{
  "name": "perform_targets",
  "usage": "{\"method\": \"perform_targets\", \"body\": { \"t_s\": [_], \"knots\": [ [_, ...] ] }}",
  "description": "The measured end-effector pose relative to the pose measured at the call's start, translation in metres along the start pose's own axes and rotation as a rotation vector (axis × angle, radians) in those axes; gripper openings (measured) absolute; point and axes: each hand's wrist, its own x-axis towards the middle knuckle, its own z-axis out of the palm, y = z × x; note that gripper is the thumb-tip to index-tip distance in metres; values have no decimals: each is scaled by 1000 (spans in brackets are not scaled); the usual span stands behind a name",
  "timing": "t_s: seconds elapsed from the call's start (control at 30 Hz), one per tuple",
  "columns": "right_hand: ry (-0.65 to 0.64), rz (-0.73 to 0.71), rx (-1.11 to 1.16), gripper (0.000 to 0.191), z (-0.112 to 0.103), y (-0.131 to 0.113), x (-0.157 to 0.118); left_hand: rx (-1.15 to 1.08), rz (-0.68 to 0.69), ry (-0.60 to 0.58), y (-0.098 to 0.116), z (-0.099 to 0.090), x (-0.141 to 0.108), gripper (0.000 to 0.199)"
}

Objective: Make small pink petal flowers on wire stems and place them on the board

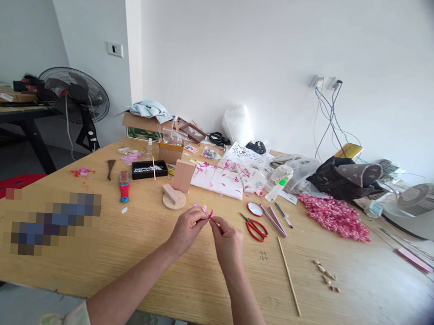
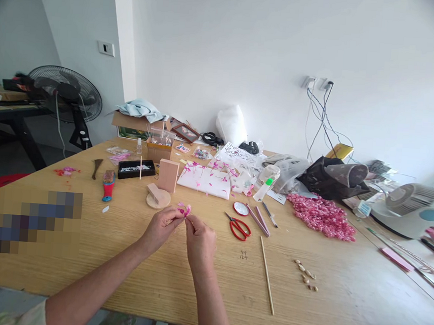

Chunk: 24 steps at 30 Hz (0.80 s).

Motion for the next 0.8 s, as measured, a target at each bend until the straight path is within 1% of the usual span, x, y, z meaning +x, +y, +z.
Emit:
{"method": "perform_targets", "body": {
  "t_s": [0.07, 0.2, 0.27, 0.43, 0.53, 0.6, 0.67, 0.73, 0.8],
  "knots": [
    [-6, 0, 7, 25, 0, 1, 0, -27, -15, 8, 0, 0, 1, 16],
    [-22, -22, 53, 24, -3, -1, 1, -55, -49, -19, -1, -2, 2, 15],
    [-26, -29, 37, 24, -5, -2, 2, -51, -55, -21, 0, -3, 3, 14],
    [-35, -73, -159, 23, -9, -6, -1, 43, -31, 29, 3, -4, 4, 17],
    [-88, -133, -267, 23, -12, -13, -6, 119, 12, 29, -1, -5, 5, 20],
    [-156, -180, -323, 22, -18, -20, -5, 166, 60, -29, -7, -5, 6, 24],
    [-235, -242, -360, 22, -27, -27, 1, 187, 111, -124, -12, -6, 7, 26],
    [-323, -308, -370, 23, -39, -31, 14, 182, 146, -212, -15, -6, 8, 24],
    [-417, -362, -298, 22, -50, -30, 31, 152, 191, -310, -12, -8, 8, 21]
  ]
}}
